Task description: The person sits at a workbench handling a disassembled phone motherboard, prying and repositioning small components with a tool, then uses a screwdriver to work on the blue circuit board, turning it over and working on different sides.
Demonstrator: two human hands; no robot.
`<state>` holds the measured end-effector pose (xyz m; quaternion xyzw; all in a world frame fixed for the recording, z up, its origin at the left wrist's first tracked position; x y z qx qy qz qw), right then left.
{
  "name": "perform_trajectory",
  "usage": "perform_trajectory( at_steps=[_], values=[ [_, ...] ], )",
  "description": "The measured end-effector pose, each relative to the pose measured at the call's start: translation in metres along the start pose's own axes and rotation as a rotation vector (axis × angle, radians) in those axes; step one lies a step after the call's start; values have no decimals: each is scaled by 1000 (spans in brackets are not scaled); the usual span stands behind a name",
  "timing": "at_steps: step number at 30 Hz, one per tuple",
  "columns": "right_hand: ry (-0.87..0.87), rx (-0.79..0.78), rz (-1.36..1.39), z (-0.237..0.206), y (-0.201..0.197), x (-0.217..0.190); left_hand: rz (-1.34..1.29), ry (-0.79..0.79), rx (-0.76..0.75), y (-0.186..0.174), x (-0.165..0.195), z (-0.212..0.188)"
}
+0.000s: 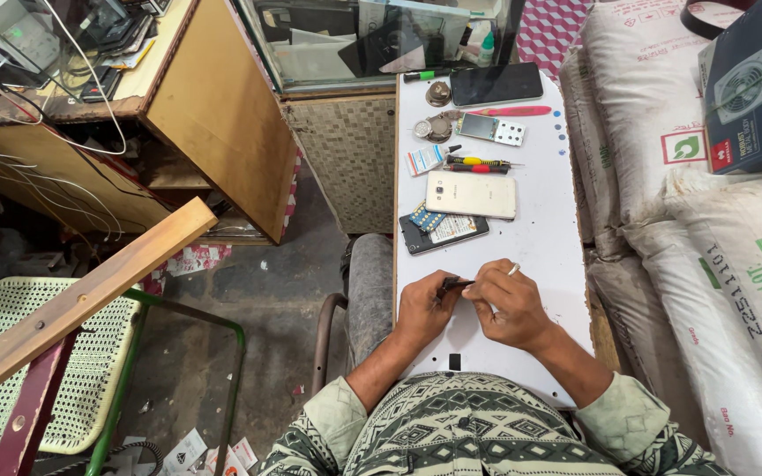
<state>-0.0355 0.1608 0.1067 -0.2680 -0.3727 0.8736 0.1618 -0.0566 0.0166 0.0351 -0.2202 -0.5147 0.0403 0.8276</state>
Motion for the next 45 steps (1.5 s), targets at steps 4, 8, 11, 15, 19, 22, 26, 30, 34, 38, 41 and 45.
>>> perform_trajectory(
  at_steps=[4,8,11,15,19,22,26,30,34,38,41,45],
  values=[
    [6,-12,-41,2,1,-2,-7,-18,4,1,-2,0],
    [21,-13,-23,1,1,1,13,-2,-3,0,-1,0],
    [28,-1,7,-1,0,4,15,22,-6,0,1,0],
    [32,-5,10,0,1,3,19,3,-8,1,-1,0],
    [34,-21,-41,4,0,-1,-7,-33,2,1,-5,1],
    [46,-34,-58,7,-1,-3,-14,-17,10,1,-5,1],
    [68,-22,-30,7,-2,0,-9,-5,5,1,-4,1],
    [88,-16,12,2,-2,5,-10,-5,-12,2,-3,1],
    [70,0,31,-1,-2,7,8,3,-17,1,0,2],
    [57,-5,12,0,-1,5,11,23,-16,1,1,3],
    [46,-15,-27,3,0,1,11,-2,-9,1,-2,2],
    [37,-20,-67,6,-1,-5,10,-7,-3,0,-4,3]
  ],
)
Point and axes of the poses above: each hand's wrist, its own z-axis towards the middle knuckle, its own y-axis out of the palm, x = y × z, the point moved 6 cm from there along z, towards the middle knuckle, and after that the axes turned 11 degrees about -x, right-handed, at the moved point
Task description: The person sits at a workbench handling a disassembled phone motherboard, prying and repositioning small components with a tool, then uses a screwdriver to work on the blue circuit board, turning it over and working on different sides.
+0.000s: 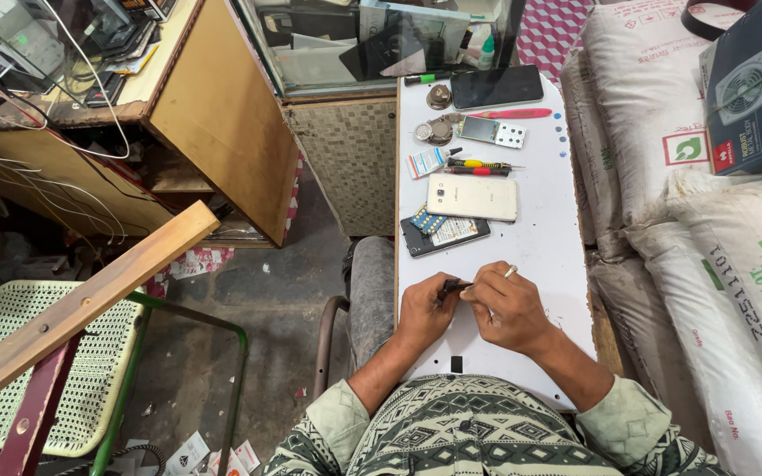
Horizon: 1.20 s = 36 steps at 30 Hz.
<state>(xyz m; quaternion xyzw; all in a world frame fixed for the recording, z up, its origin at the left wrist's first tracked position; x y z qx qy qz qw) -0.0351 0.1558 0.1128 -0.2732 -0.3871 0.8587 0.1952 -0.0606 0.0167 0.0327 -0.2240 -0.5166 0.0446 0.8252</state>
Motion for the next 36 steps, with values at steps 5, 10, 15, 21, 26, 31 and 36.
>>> perform_trajectory(
  at_steps=[5,10,15,21,26,31,36],
  values=[
    [13,2,-5,0,-1,1,-4,7,5,1,1,0],
    [41,6,16,-3,1,7,-15,20,2,0,3,0],
    [4,13,1,-3,0,3,2,14,0,1,3,-1],
    [-9,10,-8,-1,-1,2,-1,-12,-10,1,1,1],
    [12,21,10,-3,-2,5,-14,22,-5,1,4,1],
    [0,5,-8,-1,0,3,-7,1,7,-1,4,1],
    [9,13,3,-1,-2,4,-30,28,2,-1,7,2]
  ],
)
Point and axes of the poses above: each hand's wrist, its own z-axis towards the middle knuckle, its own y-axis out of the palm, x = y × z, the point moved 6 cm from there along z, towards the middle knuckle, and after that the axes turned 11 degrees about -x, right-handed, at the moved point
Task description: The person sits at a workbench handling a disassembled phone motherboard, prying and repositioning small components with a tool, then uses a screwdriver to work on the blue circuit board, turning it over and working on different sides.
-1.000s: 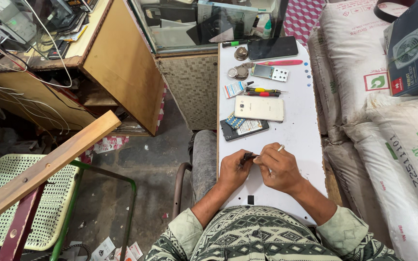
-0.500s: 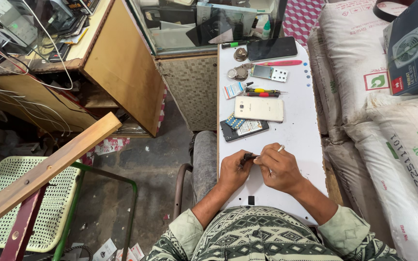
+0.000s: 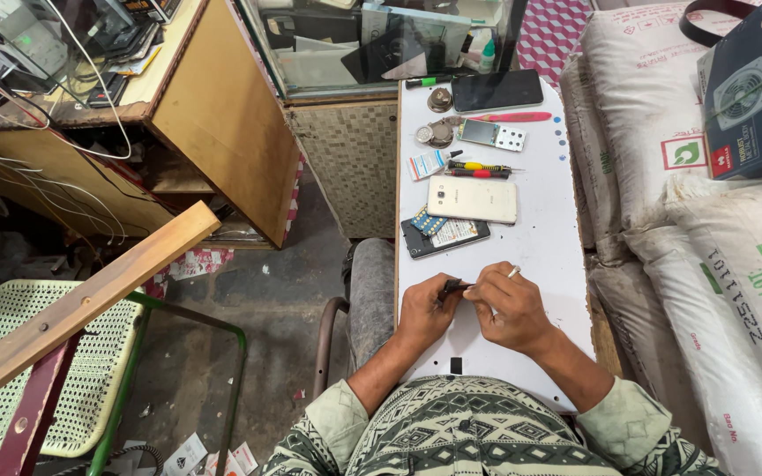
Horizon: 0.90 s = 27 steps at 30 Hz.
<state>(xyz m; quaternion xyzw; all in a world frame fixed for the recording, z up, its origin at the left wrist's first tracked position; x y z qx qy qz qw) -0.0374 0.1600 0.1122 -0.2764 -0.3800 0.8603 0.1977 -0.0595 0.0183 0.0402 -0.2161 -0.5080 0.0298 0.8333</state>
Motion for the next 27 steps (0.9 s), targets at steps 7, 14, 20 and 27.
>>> perform_trajectory(
  at_steps=[7,14,20,27],
  values=[
    [20,7,41,-2,1,5,26,25,2,0,3,0],
    [-21,5,-3,-3,4,2,17,-29,12,0,-4,-1],
    [-19,-8,57,-2,4,7,25,-12,11,0,-3,-1],
    [-48,-3,-6,-4,-3,2,25,-8,17,0,-1,0]
  ],
)
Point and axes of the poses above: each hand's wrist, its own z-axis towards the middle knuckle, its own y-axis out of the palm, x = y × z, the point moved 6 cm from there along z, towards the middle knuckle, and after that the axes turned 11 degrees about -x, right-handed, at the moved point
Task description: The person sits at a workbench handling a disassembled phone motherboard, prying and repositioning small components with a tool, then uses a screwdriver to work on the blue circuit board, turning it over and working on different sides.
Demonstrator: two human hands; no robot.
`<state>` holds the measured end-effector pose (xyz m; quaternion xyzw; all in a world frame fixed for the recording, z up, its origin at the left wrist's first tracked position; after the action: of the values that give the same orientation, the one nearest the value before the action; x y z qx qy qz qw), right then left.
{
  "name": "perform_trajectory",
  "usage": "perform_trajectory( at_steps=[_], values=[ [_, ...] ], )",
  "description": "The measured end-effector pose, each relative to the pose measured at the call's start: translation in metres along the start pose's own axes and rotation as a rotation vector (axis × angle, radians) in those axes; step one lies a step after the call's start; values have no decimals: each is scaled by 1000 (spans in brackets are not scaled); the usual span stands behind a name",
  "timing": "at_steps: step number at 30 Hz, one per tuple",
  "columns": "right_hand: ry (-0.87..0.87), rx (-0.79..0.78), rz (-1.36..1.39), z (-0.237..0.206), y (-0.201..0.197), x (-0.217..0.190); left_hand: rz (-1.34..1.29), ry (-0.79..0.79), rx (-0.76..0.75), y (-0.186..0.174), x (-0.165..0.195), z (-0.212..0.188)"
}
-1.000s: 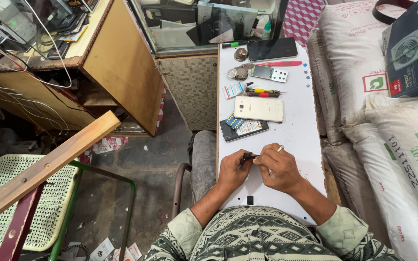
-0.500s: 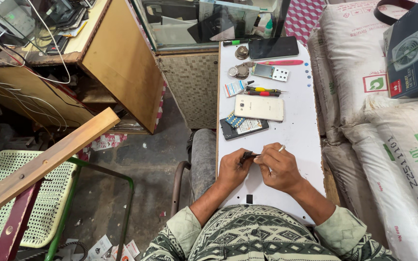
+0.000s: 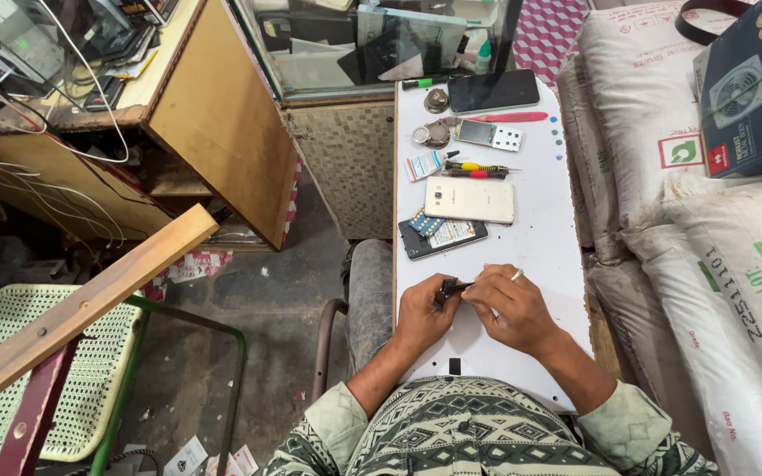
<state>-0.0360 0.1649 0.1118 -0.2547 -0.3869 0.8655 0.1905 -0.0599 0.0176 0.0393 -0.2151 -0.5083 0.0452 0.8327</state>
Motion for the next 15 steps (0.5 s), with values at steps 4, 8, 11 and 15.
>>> perform_trajectory(
  at_steps=[4,8,11,15],
  values=[
    [-34,16,-26,2,-5,-3,-1,5,5,0,0,-1],
    [-47,50,-65,2,-8,-5,-22,4,10,1,-1,-2],
    [-38,48,-76,2,-9,-6,-28,-9,12,1,-3,-2],
    [-31,27,-97,3,-8,-9,-11,-25,21,1,-5,-2]
  ],
)
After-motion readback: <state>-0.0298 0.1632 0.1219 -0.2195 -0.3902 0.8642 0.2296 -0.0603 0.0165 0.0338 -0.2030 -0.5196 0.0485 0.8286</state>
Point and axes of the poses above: each hand's wrist, its own z-axis towards the middle knuckle, its own y-axis out of the palm, x = y × z, the point moved 6 cm from there along z, towards the middle knuckle, and after that the axes turned 11 degrees about -x, right-handed, at the moved point
